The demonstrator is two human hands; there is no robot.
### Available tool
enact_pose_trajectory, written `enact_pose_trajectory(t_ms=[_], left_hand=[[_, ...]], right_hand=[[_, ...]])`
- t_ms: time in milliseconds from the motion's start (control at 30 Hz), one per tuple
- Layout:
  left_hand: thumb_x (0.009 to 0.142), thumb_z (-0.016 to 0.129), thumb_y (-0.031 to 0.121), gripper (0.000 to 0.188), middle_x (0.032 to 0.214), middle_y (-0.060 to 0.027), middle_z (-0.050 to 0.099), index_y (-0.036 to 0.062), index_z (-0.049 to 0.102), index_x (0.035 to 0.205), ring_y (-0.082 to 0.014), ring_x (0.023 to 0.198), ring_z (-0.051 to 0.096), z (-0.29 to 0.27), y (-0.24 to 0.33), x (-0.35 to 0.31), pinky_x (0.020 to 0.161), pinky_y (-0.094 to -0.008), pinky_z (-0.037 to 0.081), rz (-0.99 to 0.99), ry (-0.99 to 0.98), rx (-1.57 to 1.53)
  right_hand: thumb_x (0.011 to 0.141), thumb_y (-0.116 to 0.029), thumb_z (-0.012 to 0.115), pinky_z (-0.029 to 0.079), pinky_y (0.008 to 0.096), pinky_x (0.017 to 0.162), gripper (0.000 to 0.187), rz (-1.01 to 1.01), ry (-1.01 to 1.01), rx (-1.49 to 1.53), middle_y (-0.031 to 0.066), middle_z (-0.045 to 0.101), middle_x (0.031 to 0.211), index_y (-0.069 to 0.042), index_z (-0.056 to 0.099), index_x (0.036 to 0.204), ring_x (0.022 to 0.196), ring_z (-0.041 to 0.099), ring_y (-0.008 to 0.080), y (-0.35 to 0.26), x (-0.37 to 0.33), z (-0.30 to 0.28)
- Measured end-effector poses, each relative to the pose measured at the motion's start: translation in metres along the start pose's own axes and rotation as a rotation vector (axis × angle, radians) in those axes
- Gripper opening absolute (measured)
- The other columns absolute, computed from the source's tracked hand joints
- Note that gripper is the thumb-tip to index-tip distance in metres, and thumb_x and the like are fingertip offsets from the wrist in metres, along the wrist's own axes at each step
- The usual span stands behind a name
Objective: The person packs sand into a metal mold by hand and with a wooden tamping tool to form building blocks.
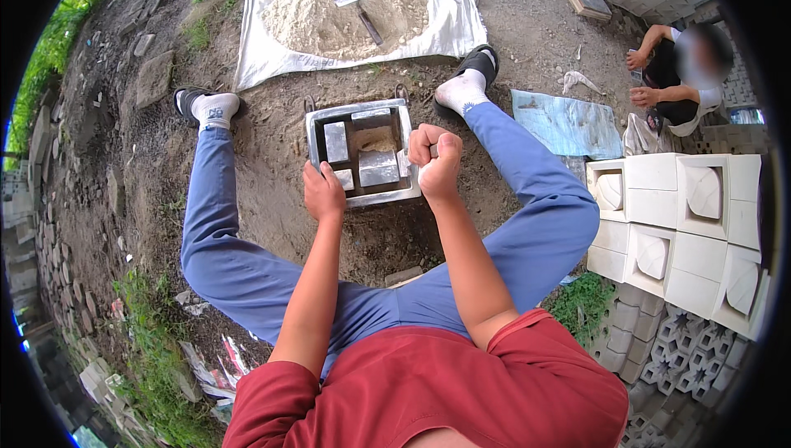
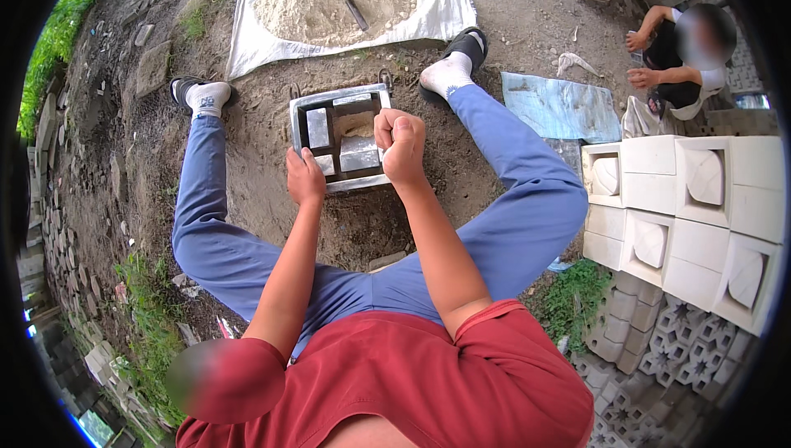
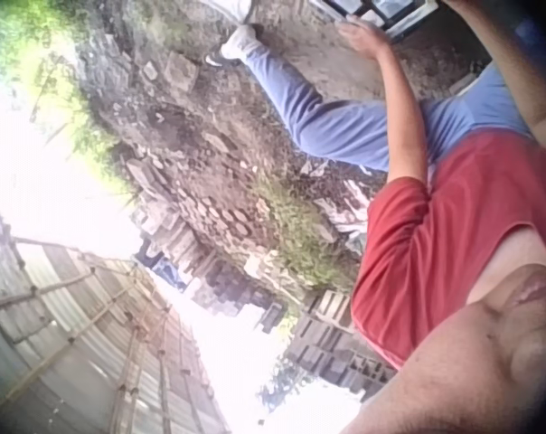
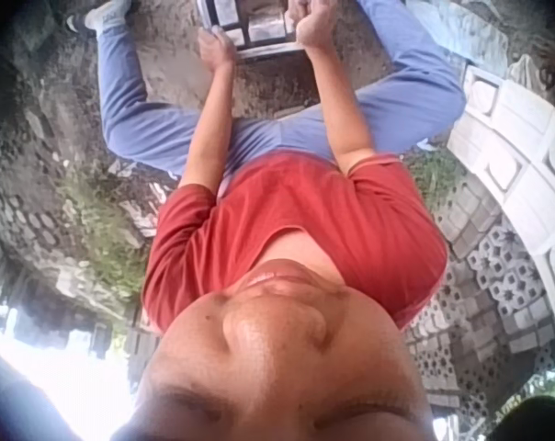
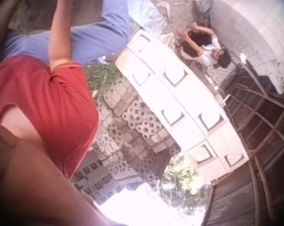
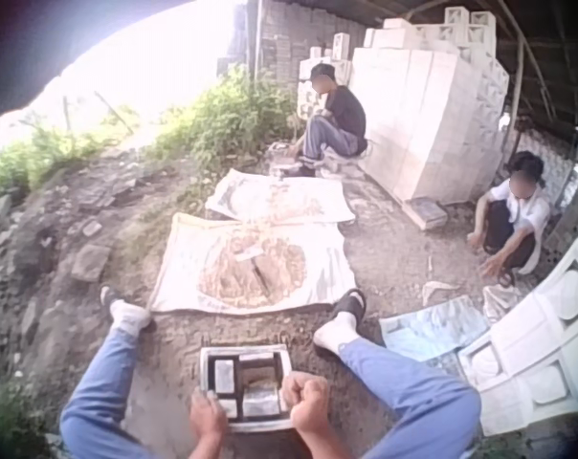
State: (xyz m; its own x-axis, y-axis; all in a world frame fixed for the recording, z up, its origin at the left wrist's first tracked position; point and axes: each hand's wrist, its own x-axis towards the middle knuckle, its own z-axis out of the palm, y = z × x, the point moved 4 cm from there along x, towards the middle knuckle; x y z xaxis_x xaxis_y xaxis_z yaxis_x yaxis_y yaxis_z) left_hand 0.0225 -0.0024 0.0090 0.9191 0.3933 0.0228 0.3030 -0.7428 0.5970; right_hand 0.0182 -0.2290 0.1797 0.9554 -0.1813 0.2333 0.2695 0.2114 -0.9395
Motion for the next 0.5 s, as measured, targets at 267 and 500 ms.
enact_pose_trajectory(t_ms=[267, 500], left_hand=[[0.109, 0.041, 0.045, 0.049, 0.133, -0.0234, 0.064, 0.0071, 0.052, 0.139, -0.0499, 0.111, 0.064, 0.003, 0.008, -0.006, 0.090, -0.0596, 0.050, 0.002, -0.033, -0.047], [0.109, 0.043, 0.045, 0.051, 0.129, -0.0226, 0.064, 0.0052, 0.052, 0.140, -0.0476, 0.106, 0.066, 0.006, -0.001, 0.000, 0.087, -0.0585, 0.052, 0.007, -0.007, -0.005]], right_hand=[[0.104, -0.059, 0.038, 0.023, 0.0309, 0.051, 0.066, 0.060, 0.140, 0.004, 0.0005, 0.035, 0.057, -0.009, 0.033, 0.061, 0.052, 0.032, 0.0108, 0.068, -0.021, -0.032], [0.104, -0.060, 0.039, 0.019, 0.0303, 0.051, 0.066, 0.056, 0.088, 0.111, -0.0015, 0.032, 0.058, -0.009, 0.033, 0.062, 0.053, 0.028, 0.0091, 0.014, -0.009, -0.019]])
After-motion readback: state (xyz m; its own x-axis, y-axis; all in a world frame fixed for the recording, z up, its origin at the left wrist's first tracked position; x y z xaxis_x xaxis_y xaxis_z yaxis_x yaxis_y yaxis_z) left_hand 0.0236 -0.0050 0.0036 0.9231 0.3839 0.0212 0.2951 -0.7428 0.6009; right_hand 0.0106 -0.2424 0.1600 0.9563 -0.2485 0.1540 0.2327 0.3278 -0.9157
